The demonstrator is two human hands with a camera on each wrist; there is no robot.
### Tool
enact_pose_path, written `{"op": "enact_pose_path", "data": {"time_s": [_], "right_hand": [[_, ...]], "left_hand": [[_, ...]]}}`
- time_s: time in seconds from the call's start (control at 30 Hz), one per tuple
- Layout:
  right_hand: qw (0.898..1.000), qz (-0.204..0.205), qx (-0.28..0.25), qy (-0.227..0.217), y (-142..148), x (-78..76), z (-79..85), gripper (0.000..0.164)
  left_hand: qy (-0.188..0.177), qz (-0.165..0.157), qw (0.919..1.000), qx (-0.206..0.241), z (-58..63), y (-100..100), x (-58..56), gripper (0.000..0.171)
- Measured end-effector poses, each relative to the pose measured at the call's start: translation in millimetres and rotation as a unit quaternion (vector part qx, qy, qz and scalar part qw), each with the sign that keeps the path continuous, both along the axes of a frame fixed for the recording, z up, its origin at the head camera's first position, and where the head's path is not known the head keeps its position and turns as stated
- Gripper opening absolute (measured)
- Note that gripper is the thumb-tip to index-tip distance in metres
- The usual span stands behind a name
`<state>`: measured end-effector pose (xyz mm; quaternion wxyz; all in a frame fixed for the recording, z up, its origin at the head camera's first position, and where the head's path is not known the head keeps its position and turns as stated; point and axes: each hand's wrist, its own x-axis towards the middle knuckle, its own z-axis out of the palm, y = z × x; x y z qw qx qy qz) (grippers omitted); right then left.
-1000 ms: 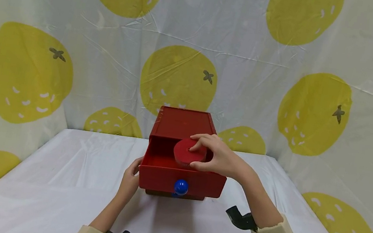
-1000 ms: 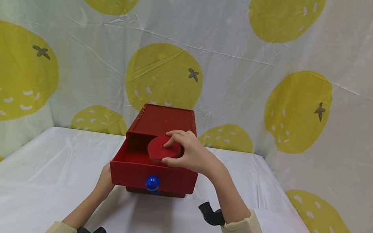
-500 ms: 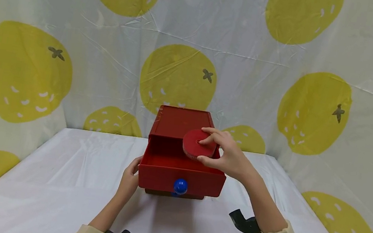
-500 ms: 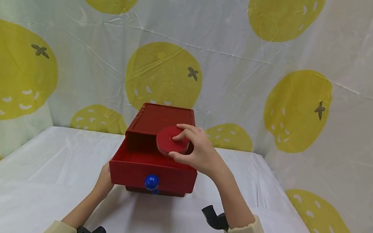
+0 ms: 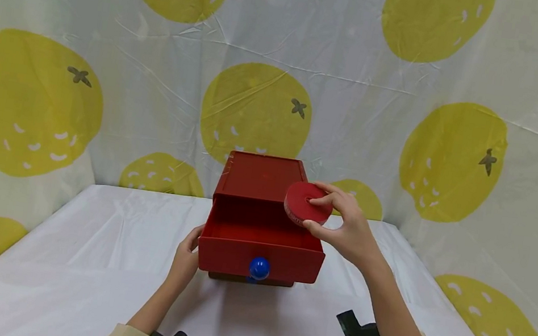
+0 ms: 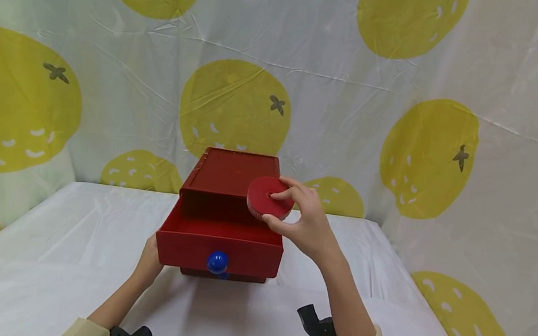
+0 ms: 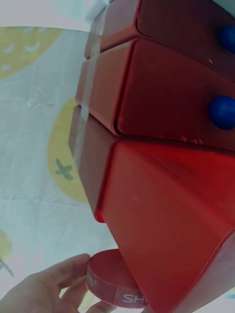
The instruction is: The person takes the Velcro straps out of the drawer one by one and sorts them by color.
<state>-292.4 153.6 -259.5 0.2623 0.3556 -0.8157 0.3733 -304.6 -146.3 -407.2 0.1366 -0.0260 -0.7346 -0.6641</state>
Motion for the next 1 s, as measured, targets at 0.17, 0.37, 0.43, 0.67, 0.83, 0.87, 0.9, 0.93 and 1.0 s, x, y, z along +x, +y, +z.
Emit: {"op": "enact_pose_path", "data": {"time_s": [0.17, 0.37, 0.43, 0.67, 0.83, 0.87, 0.9, 0.93, 1.0], "right_hand": [[0.999, -0.029, -0.022, 0.012, 8, 2.9, -4.4, 0.034], [0.997, -0.036, -0.063, 0.018, 17, 6.2, -9.7, 0.033], [0.996, -0.037, -0.079, 0.012, 19, 8.0, -11.2, 0.032], [0.991, -0.05, -0.122, -0.006, 28, 11.4, -18.1, 0.032], [0.987, -0.067, -0.147, -0.01, 34, 9.7, -25.2, 0.033], [0.986, -0.072, -0.151, -0.01, 36, 8.9, -26.2, 0.033], [0.985, -0.077, -0.154, -0.011, 37, 8.0, -27.2, 0.033], [0.984, -0.086, -0.153, -0.01, 38, 7.1, -28.2, 0.033], [0.983, -0.103, -0.15, -0.01, 42, 4.9, -29.9, 0.033]], "left_hand": [[0.003, 0.0, 1.0, 0.003, -1.1, -1, 0.0, 0.048], [0.011, -0.006, 0.9999, 0.005, -3.1, -2, -0.5, 0.046], [0.016, -0.006, 0.9999, 0.002, -2.7, -2, -0.2, 0.047], [0.025, -0.009, 0.9996, 0.003, -1.5, -3, 1.7, 0.047], [0.024, -0.01, 0.9996, 0.005, -0.7, -2, 2.4, 0.046], [0.024, -0.01, 0.9997, 0.004, -0.6, -2, 2.3, 0.046], [0.024, -0.008, 0.9997, 0.004, -0.6, -2, 2.2, 0.046], [0.025, -0.007, 0.9997, 0.003, -0.7, -2, 2.2, 0.046], [0.022, -0.006, 0.9997, 0.003, -1.0, -1, 2.3, 0.047]]}}
